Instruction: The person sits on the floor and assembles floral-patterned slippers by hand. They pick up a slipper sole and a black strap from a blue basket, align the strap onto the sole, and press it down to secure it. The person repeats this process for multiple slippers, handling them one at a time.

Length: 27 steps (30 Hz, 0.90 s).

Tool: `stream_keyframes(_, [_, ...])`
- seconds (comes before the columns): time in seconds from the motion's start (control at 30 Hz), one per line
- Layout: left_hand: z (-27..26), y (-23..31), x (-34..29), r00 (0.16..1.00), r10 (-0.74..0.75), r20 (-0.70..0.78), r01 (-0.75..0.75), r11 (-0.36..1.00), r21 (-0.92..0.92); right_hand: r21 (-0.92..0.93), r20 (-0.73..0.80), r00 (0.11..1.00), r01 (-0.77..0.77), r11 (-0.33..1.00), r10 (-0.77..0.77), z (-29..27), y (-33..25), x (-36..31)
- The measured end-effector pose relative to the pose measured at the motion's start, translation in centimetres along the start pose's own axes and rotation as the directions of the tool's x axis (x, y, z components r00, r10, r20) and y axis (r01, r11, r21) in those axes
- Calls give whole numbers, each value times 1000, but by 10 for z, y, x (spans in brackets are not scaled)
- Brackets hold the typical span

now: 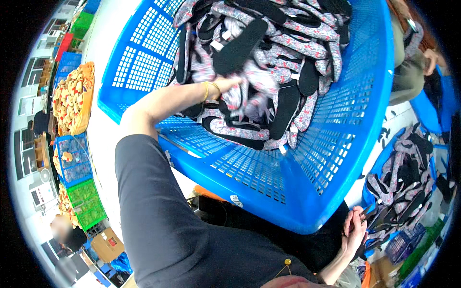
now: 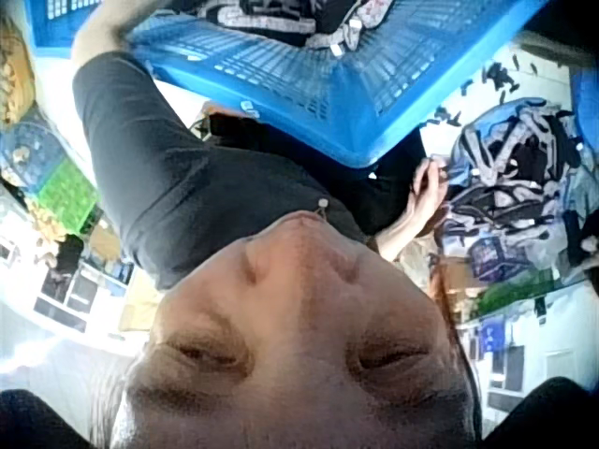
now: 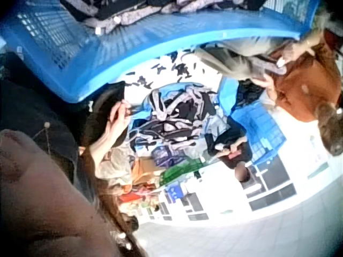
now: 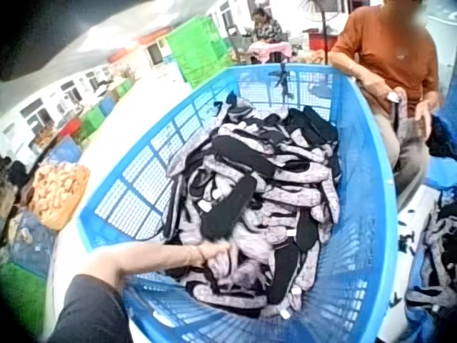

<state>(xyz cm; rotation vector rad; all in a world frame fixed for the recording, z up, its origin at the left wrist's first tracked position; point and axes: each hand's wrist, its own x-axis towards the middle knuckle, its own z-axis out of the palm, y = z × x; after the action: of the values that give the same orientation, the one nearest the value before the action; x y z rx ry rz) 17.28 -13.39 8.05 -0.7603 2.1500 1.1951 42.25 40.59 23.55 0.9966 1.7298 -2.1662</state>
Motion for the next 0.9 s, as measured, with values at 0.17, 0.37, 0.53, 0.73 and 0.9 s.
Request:
stream_keyframes(0.17, [43, 89, -55, 913, 352, 207, -326, 933, -152, 29, 67, 997, 36, 999, -38, 6, -4, -15])
stream_keyframes(0.37, [-2, 183, -236, 752, 639, 162, -464, 688, -559, 23, 173, 980, 98, 995, -101, 2, -11, -30])
stream_keyframes(0.53, [37, 175, -383, 560, 769, 309, -609, 635, -476, 97, 327, 759, 565, 820, -562, 34, -29, -85])
stream_keyframes(0.73, [185, 105, -454, 324, 866, 380, -727, 485, -486, -21, 245, 630, 763, 646, -737, 27, -26, -178])
stream_keyframes(0.9, [219, 73, -473, 538, 712, 452, -804, 595, 19, -166, -77, 739, 652, 740, -669, -58, -13, -147])
